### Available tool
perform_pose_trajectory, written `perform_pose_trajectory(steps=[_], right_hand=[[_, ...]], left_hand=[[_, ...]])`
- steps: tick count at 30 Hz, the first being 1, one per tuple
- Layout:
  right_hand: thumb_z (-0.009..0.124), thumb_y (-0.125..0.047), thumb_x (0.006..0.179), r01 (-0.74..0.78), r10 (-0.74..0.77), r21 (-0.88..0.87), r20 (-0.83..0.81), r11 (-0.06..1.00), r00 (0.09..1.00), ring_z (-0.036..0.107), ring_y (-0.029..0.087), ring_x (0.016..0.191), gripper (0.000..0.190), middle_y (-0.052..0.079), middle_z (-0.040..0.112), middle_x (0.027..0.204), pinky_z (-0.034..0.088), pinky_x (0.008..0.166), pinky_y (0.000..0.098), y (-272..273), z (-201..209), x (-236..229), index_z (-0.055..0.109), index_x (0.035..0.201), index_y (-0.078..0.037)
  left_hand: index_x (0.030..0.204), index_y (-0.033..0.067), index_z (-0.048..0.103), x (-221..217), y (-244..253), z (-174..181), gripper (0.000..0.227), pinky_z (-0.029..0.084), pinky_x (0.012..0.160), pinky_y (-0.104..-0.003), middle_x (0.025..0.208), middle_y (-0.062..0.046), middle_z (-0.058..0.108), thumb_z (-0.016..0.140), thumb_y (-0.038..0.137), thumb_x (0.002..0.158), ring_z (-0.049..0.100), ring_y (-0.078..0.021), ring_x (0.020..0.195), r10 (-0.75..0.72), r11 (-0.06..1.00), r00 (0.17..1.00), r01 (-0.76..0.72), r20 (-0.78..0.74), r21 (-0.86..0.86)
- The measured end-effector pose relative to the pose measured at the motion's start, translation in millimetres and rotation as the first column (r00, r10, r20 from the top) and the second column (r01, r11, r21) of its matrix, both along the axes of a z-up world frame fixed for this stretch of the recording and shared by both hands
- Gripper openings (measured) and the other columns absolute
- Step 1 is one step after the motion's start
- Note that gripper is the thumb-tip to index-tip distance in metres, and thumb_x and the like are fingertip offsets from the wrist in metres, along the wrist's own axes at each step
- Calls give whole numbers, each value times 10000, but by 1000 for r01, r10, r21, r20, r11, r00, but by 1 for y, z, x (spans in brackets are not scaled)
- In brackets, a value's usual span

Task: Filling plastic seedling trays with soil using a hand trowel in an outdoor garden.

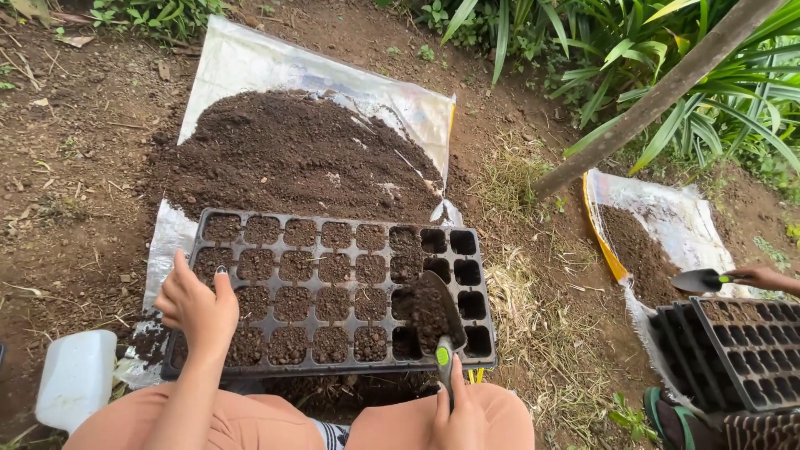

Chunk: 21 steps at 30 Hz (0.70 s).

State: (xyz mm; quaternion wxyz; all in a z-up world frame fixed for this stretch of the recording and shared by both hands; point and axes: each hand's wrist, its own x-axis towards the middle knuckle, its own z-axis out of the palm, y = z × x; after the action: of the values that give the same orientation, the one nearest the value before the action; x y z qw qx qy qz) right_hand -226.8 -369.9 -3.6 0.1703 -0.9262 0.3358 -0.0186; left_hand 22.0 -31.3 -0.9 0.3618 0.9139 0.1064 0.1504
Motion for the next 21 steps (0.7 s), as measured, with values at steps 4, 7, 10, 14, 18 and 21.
perform_pose_trajectory(steps=[4, 7, 10, 14, 18, 21], right_hand=[[621, -210, 874, 16, -5, -46, 225, 999, 974, 771, 280, 841, 691, 84, 779, 1043, 607, 683, 377, 13, 1, -9, 446, 1536, -303], [561, -197, 902, -18, 19, 17, -63, 1000, 998, 753, 300, 842, 807, 92, 699, 1016, 619, 743, 420, 17, 7, -10, 228, 1624, -337], [669, -152, 822, -58, 68, -60, 172, 996, 983, 759, 220, 753, 771, 21, 745, 928, 612, 648, 336, 24, 13, -16, 435, 1538, -318], [644, -161, 830, -51, 59, -76, 117, 996, 991, 734, 186, 721, 780, -16, 717, 899, 599, 623, 318, 34, 13, -20, 412, 1541, -381], [668, -179, 832, -53, 59, -65, 91, 997, 994, 730, 147, 702, 816, -56, 704, 886, 600, 600, 271, 32, 2, -23, 373, 1549, -433], [662, -162, 829, -31, 36, -54, 98, 998, 995, 736, 168, 751, 778, -29, 698, 929, 617, 649, 304, 34, 10, -23, 427, 1536, -384]], left_hand=[[1578, -2, 220, -1, 0, 1, 706, 236, 916, -529, 1370, -323, 380, 494, 214, 963, 295, -425, 1125, 0, 1000, 1000, 0, -18, -2], [1582, -1, 219, -1, -1, -1, 707, 237, 902, -523, 1326, -319, 394, 497, 215, 969, 296, -418, 1106, -6, 1000, 1000, 6, 16, 8], [1581, 2, 219, -5, -1, -1, 695, 230, 923, -539, 1349, -312, 391, 490, 232, 984, 290, -419, 1127, -2, 1000, 1000, 2, 7, 6], [1581, 7, 218, -8, -1, 1, 698, 234, 928, -549, 1368, -312, 378, 493, 231, 981, 295, -432, 1144, -12, 1000, 1000, 12, 8, -5], [1586, 30, 222, -8, 2, -2, 711, 245, 928, -543, 1389, -309, 385, 501, 241, 967, 310, -432, 1154, 10, 1000, 1000, -10, 1, -16], [1586, 12, 225, -10, 1, 1, 708, 242, 927, -539, 1401, -310, 377, 496, 257, 979, 304, -434, 1152, 5, 1000, 1000, -5, 2, -26]])
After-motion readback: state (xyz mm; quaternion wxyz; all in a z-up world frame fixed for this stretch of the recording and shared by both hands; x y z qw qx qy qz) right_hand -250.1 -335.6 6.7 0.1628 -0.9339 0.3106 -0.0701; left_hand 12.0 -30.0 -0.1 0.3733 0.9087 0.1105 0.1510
